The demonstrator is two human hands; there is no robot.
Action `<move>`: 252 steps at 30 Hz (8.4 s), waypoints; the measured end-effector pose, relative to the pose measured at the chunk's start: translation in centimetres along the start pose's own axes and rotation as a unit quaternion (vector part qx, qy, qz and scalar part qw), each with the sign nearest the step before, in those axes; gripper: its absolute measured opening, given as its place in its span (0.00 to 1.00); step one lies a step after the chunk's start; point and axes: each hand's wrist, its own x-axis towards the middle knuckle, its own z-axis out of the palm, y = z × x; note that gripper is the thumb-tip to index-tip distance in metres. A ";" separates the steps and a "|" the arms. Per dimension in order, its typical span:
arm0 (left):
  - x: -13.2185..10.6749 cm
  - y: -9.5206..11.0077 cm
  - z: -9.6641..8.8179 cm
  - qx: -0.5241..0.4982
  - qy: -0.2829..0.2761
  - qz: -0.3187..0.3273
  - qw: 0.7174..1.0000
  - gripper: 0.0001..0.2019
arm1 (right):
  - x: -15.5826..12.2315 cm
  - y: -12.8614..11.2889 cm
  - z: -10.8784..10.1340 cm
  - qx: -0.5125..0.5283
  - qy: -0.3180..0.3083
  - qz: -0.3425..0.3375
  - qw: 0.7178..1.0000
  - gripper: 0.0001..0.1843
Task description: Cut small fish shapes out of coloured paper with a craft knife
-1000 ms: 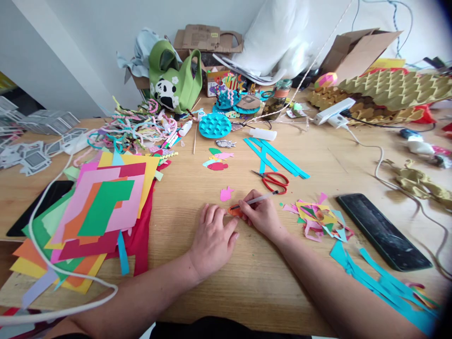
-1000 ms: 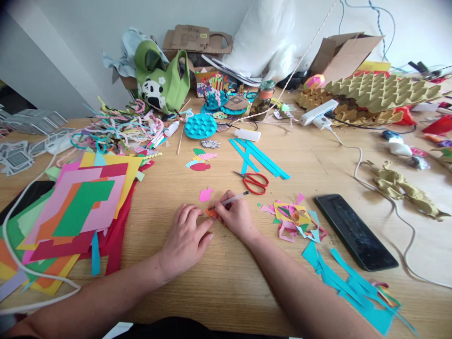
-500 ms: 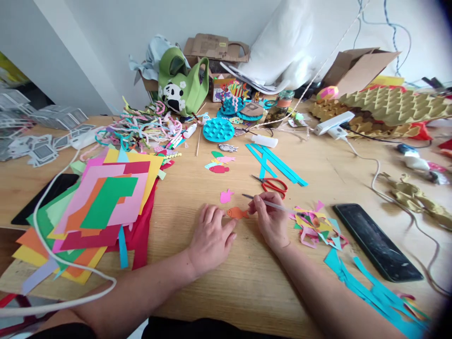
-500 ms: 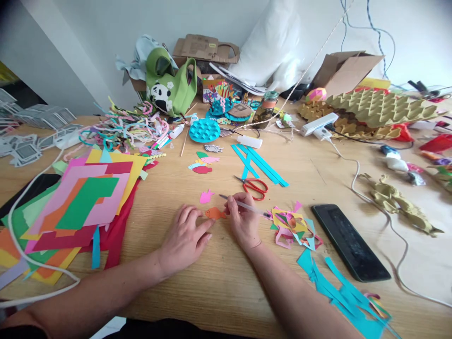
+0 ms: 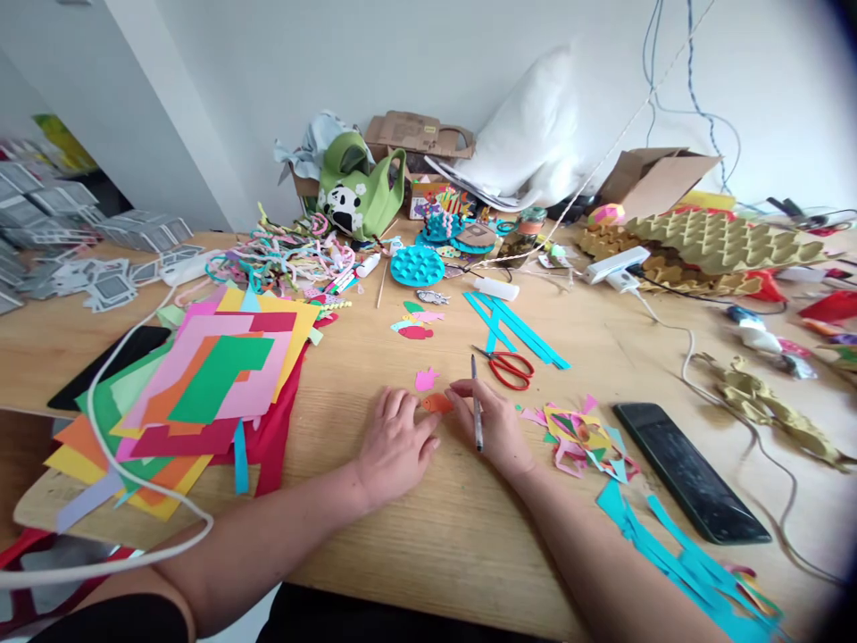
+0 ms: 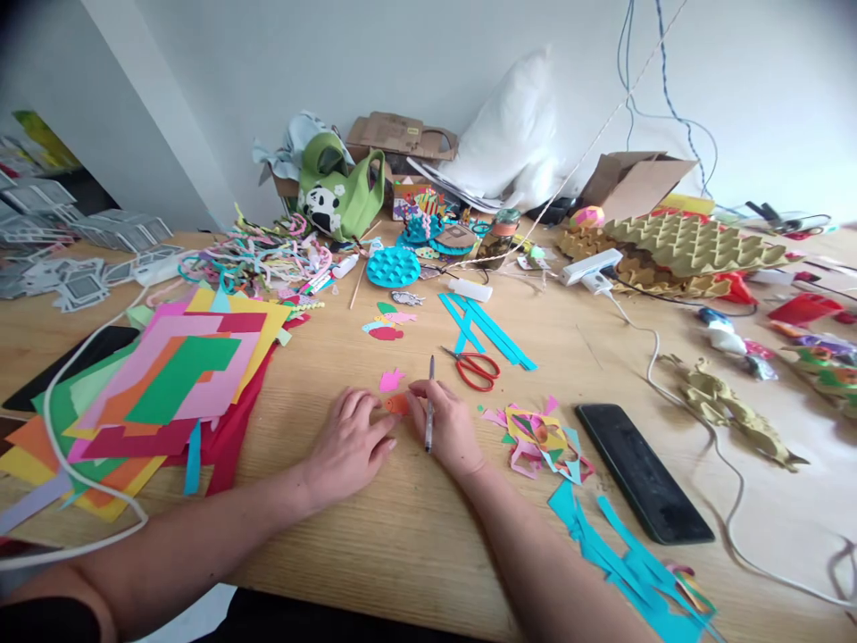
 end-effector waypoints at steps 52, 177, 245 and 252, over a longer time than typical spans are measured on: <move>0.0 0.1 0.8 -0.082 0.070 0.037 0.993 0.09 | 2.0 2.4 -1.2 0.003 -0.146 0.028 0.989 0.10; 0.1 -0.1 0.4 -0.046 -0.052 -0.005 0.998 0.19 | -0.9 -0.8 1.6 0.247 0.050 0.262 0.932 0.18; 0.2 0.0 0.2 -0.050 -0.063 0.001 0.997 0.16 | -0.5 -0.4 1.8 0.278 0.013 0.282 0.918 0.17; 0.2 0.0 0.2 -0.054 -0.043 -0.004 0.998 0.16 | -0.4 -0.4 1.9 0.285 0.012 0.286 0.915 0.16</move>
